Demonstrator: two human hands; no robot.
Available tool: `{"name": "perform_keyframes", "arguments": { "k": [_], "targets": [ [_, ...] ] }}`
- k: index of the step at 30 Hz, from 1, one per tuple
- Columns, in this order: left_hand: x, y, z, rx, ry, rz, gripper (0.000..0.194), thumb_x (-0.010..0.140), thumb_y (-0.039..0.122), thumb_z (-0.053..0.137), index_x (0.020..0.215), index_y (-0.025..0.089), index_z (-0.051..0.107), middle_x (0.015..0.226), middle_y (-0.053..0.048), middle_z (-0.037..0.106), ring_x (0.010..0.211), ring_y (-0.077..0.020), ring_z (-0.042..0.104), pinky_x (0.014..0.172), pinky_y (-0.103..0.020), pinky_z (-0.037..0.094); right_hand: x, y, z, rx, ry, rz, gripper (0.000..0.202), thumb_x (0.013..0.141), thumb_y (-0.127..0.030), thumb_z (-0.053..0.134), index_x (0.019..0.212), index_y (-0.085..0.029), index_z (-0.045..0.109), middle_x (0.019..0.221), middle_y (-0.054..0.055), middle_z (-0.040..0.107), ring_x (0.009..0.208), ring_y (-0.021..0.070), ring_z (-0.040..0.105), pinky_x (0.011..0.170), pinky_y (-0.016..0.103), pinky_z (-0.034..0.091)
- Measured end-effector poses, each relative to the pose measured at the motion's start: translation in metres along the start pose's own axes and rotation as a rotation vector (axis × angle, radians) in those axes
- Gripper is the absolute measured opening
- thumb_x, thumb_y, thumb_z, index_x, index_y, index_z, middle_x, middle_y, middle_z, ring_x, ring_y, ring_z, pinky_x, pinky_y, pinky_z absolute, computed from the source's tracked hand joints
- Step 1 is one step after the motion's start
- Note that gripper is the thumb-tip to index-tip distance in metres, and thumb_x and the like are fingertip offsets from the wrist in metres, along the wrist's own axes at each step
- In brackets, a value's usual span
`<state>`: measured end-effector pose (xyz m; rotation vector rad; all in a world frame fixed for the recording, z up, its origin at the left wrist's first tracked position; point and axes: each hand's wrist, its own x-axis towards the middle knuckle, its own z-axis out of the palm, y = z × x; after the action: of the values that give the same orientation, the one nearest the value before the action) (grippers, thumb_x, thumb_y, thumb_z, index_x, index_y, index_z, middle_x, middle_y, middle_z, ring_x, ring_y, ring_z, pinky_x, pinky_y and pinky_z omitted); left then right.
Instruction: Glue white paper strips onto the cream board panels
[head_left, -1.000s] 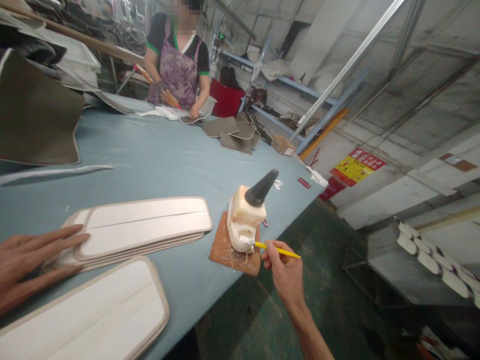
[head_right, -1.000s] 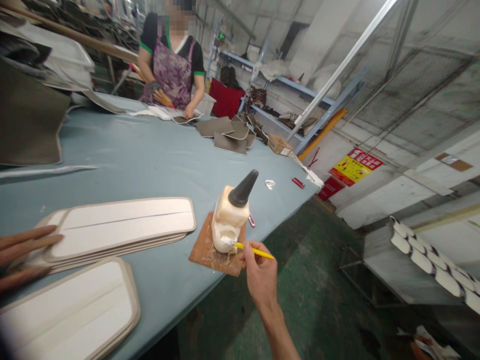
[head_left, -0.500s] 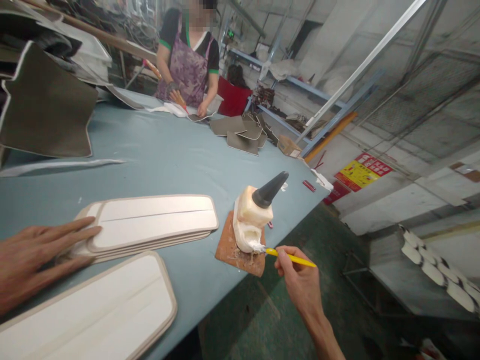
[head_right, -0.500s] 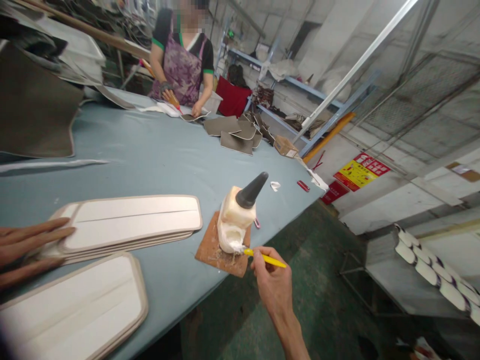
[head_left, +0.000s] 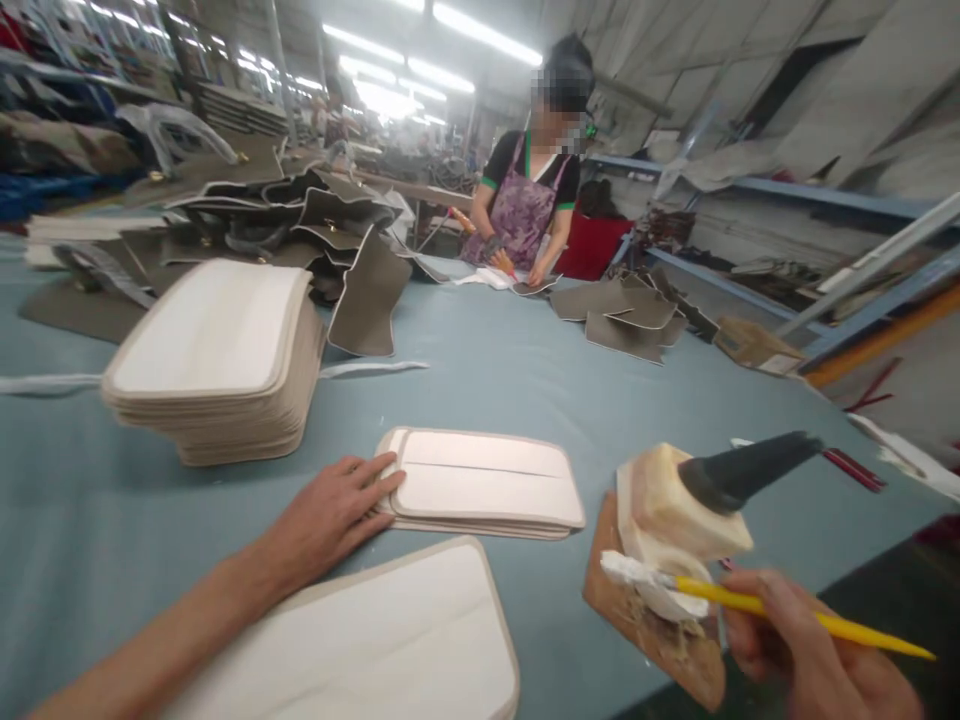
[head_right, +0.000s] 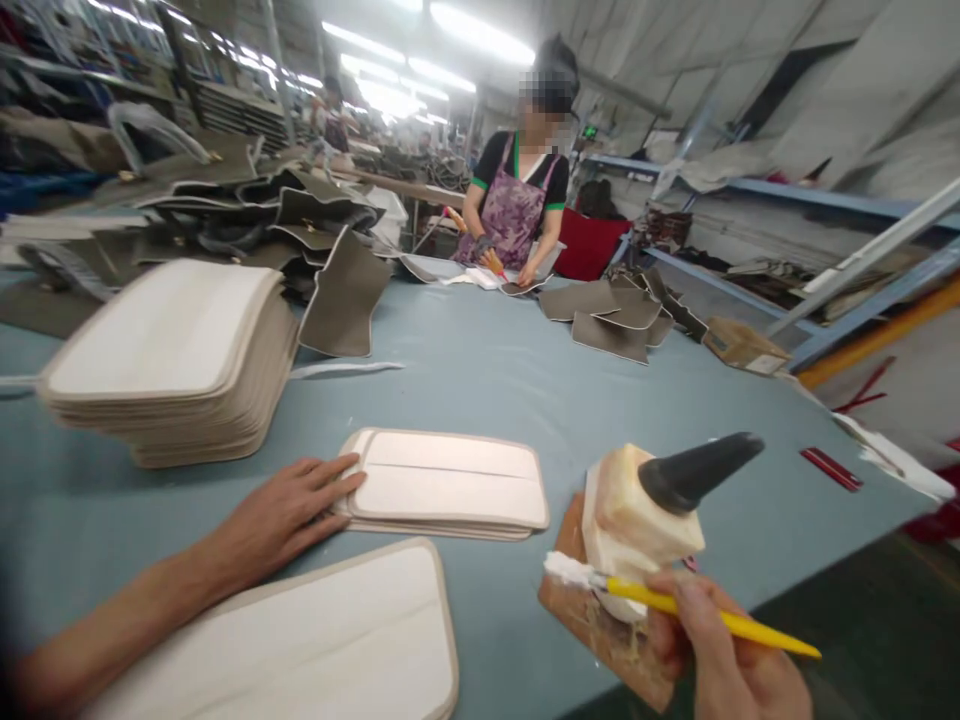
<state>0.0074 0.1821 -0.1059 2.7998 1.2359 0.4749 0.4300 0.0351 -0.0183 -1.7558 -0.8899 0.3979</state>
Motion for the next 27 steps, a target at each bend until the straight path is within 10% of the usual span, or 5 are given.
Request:
{"name": "perform_keyframes", "arguments": {
  "k": [11, 27],
  "targets": [
    [-0.003, 0.0, -0.005, -0.075, -0.018, -0.036, 0.029, 0.104, 0.037, 0.049, 0.13, 0.03, 0.061, 0.13, -0.007, 0.062, 0.106, -0.0206, 0.064, 0.089, -0.033, 0.052, -0.011, -0.047, 0.206, 0.327, -0.58, -0.114, 0.04, 0.094, -0.057, 0.058, 0.101, -0.018, 0.062, 0.069, -0.001, 0.062, 0.051, 0.0116, 0.046, 0.048, 0.025, 0.037],
    [-0.007, -0.004, 0.001, -0.099, -0.014, -0.035, 0.032, 0.107, 0.038, 0.041, 0.13, 0.028, 0.061, 0.132, -0.008, 0.064, 0.111, -0.0227, 0.064, 0.091, -0.035, 0.054, -0.013, -0.04, 0.238, 0.21, -0.699, -0.116, 0.051, 0.093, -0.064, 0.059, 0.091, -0.015, 0.072, 0.064, -0.001, 0.055, 0.052, 0.011, 0.043, 0.048, 0.025, 0.032]
  ]
}}
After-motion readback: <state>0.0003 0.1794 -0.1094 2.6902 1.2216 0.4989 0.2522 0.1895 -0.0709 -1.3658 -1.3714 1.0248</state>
